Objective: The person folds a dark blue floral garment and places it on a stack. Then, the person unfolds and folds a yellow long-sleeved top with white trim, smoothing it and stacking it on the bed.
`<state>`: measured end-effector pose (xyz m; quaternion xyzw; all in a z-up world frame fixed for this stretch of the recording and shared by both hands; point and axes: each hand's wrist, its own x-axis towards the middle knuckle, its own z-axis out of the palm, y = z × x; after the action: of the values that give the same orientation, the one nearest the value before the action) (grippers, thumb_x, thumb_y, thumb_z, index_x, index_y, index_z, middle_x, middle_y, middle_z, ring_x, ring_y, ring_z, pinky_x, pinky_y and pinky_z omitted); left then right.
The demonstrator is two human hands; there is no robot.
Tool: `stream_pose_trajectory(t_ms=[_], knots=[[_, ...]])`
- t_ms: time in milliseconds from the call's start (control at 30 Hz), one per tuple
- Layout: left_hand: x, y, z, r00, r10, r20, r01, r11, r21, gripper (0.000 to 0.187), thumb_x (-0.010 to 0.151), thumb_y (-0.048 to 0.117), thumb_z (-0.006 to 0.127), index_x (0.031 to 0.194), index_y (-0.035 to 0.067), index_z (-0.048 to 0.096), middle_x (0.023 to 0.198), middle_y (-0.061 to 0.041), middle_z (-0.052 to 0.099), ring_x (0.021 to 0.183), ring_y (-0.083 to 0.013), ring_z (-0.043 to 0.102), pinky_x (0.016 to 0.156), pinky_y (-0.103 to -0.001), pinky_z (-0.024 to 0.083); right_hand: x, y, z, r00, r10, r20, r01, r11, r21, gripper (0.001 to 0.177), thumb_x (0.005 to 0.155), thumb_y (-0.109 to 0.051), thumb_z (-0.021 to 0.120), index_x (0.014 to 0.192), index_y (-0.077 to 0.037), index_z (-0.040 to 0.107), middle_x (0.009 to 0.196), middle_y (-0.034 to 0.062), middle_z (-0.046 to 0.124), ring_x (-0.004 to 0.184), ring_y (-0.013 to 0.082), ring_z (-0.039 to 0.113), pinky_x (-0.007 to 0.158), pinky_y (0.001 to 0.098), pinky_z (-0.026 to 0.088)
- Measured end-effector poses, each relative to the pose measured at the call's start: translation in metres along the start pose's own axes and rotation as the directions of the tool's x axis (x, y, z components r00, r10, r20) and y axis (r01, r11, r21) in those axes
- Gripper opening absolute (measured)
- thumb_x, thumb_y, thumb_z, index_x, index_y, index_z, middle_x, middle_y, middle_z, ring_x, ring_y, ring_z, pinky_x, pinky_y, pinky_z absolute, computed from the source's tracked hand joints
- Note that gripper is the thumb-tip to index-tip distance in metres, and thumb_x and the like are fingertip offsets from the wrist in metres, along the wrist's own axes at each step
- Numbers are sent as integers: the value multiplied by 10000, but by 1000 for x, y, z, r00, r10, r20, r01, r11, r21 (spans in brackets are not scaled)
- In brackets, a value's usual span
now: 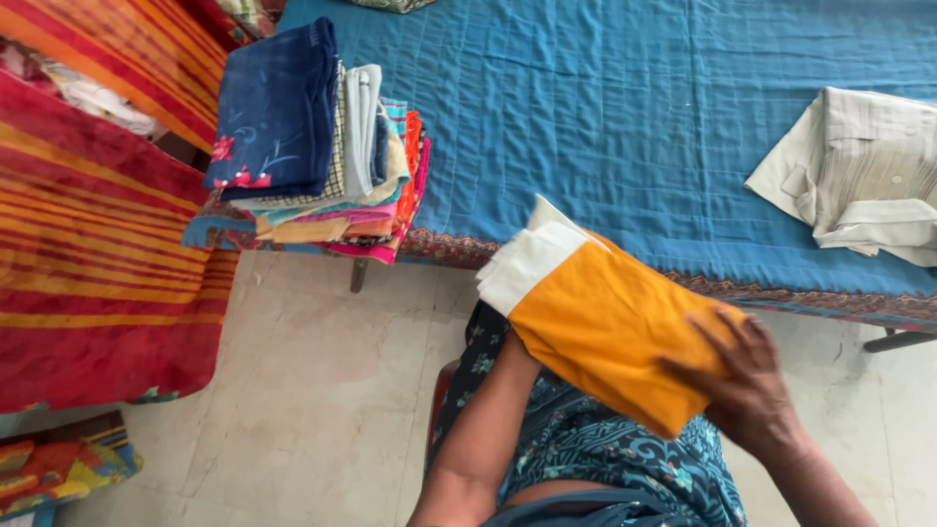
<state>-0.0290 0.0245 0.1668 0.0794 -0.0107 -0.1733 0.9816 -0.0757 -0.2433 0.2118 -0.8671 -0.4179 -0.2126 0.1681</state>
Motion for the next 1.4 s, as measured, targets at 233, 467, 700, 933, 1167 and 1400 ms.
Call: stream_pose_trajectory(t_ms=[233, 467, 700, 933, 1167, 1400], knots=[[-27, 9, 16, 995, 83, 60, -85, 996, 20, 639, 968, 573, 516, 1354, 65, 551, 1153, -179, 736, 1004, -301, 734, 875, -448, 597, -53, 4, 78, 422, 781, 460, -3, -506, 862, 631, 888, -147, 715, 1480, -71, 510, 1432, 192, 587, 1264, 344, 569, 1020, 511, 472], [-50, 11, 17, 989, 149, 17, -149, 989, -6, 651, 954, 568, 543, 1338, 44, 582, 1152, -169, 740, 1021, -292, 737, 900, -440, 597, -52, 12, 105, 329, 713, 619, -471, -444, 762, 452, 867, -79, 749, 1298, -60, 613, 1231, 135, 692, 1067, 275, 690, 889, 416, 594], [-70, -6, -36, 979, 106, -176, -124, 988, -96, 664, 940, 564, 569, 1322, 24, 614, 1151, -159, 743, 1038, -283, 740, 926, -432, 598, -97, 94, 38, 256, 703, 664, -674, -363, 644, 566, 806, -92, 728, 1357, -143, 613, 1219, 66, 716, 1030, 213, 722, 833, 379, 611], [-69, -22, -138, 953, -44, -299, 38, 999, -26, 515, 1066, 418, 650, 1350, -10, 611, 1183, -154, 727, 1063, -265, 735, 979, -419, 597, -103, 76, 70, 315, 844, 434, -946, 314, 77, 714, 818, -185, 842, 1448, -51, 533, 1204, 172, 691, 1127, 331, 650, 943, 436, 520], [-65, -22, -134, 963, -103, -247, 87, 993, -76, 572, 991, 407, 625, 1366, -22, 575, 1223, -197, 702, 1085, -310, 722, 979, -468, 584, -1, -21, 104, 631, 602, 489, -775, 457, 436, 546, 877, -160, 612, 1422, -126, 602, 1121, 152, 766, 926, 319, 754, 809, 448, 593], [-70, -23, -146, 969, -87, -232, 92, 996, 14, 627, 1039, 403, 607, 1505, 1, 490, 1386, -185, 638, 1269, -310, 628, 1117, -450, 500, 75, -87, 116, 587, 589, 555, -655, 749, -103, 949, 832, -390, 693, 1625, -81, 274, 1150, 243, 673, 956, 395, 701, 819, 495, 558]])
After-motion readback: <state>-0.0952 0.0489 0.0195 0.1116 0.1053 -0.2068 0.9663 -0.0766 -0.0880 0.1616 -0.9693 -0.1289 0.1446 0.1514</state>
